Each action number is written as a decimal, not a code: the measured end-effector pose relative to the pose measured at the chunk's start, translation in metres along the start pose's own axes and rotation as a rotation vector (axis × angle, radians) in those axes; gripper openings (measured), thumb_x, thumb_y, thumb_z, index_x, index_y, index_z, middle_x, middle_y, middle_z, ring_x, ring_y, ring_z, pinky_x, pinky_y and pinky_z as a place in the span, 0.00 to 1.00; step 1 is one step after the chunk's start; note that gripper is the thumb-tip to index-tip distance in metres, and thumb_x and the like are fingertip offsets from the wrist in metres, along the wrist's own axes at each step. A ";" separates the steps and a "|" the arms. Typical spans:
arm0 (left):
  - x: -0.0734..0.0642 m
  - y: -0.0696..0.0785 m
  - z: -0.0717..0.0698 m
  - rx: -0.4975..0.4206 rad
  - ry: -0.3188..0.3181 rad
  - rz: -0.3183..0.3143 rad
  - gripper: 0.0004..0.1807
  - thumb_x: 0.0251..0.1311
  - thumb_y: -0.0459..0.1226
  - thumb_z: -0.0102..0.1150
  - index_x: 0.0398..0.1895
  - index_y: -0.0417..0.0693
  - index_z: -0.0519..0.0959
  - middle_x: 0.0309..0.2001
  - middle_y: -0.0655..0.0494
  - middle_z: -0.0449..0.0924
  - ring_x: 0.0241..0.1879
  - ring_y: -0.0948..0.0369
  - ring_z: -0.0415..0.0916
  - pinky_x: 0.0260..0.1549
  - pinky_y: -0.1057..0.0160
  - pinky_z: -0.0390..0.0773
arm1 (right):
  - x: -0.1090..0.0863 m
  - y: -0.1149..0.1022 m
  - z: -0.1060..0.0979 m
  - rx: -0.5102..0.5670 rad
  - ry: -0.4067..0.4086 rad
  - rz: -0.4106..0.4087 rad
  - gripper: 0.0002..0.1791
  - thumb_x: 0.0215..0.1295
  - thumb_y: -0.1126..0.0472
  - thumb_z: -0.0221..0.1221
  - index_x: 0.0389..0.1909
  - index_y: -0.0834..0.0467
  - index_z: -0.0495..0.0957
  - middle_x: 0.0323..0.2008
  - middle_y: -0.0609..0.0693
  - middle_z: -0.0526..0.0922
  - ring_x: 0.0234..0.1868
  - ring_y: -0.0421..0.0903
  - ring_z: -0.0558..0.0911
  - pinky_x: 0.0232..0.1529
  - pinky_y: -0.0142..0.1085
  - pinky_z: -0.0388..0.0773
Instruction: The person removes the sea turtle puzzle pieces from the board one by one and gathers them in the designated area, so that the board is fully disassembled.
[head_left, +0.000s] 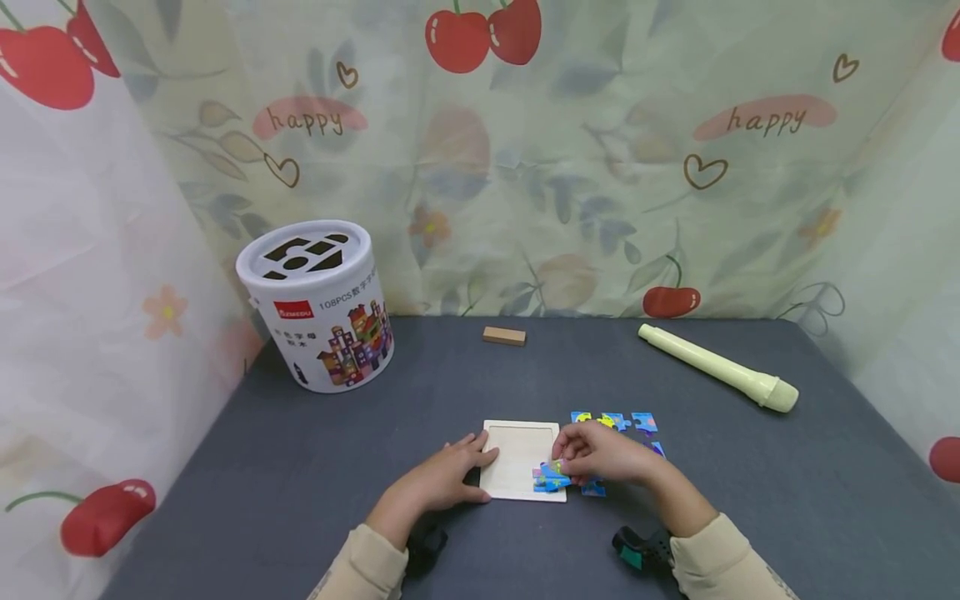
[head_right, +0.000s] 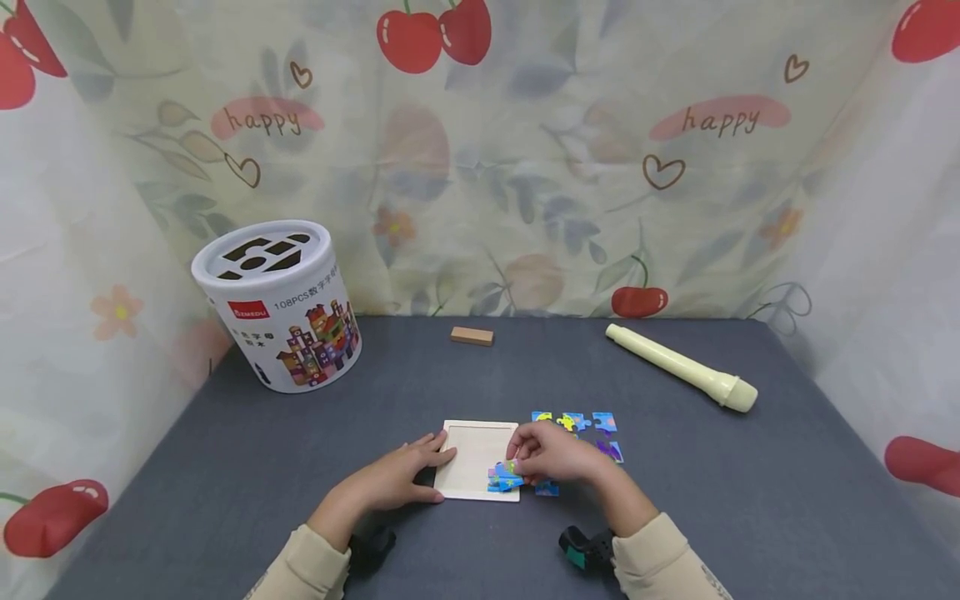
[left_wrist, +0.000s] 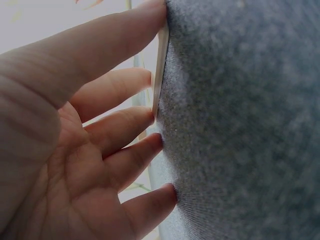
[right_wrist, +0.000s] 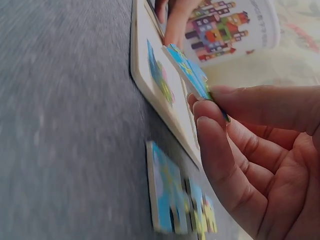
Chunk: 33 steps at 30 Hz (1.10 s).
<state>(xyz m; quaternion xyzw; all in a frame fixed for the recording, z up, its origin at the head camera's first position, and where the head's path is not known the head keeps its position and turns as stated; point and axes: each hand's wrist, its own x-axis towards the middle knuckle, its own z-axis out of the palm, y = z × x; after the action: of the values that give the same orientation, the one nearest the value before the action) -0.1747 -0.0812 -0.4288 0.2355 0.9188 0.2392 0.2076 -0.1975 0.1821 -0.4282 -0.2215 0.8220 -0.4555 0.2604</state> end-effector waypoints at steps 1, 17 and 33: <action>0.000 0.000 0.000 -0.001 -0.002 -0.003 0.34 0.54 0.43 0.65 0.65 0.48 0.67 0.72 0.47 0.54 0.72 0.48 0.48 0.67 0.43 0.51 | -0.002 0.001 -0.002 0.001 0.004 -0.003 0.06 0.62 0.66 0.58 0.37 0.66 0.75 0.24 0.49 0.76 0.23 0.40 0.77 0.27 0.32 0.78; 0.002 -0.001 0.001 -0.003 -0.006 -0.018 0.34 0.54 0.43 0.64 0.66 0.50 0.66 0.72 0.49 0.53 0.72 0.49 0.47 0.68 0.44 0.50 | -0.036 0.020 -0.021 0.059 0.049 0.030 0.11 0.63 0.63 0.58 0.39 0.69 0.73 0.26 0.51 0.78 0.25 0.41 0.78 0.28 0.33 0.80; 0.002 -0.003 0.002 -0.002 0.006 0.000 0.34 0.54 0.43 0.64 0.66 0.49 0.66 0.72 0.48 0.53 0.72 0.49 0.48 0.68 0.44 0.51 | -0.063 0.038 -0.035 0.099 0.087 0.011 0.15 0.63 0.64 0.57 0.40 0.74 0.70 0.28 0.53 0.78 0.25 0.38 0.78 0.28 0.34 0.80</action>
<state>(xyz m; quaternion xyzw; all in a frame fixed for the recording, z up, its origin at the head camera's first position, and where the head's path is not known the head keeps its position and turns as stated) -0.1764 -0.0812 -0.4327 0.2343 0.9192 0.2409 0.2051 -0.1759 0.2605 -0.4316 -0.1839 0.8103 -0.5032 0.2376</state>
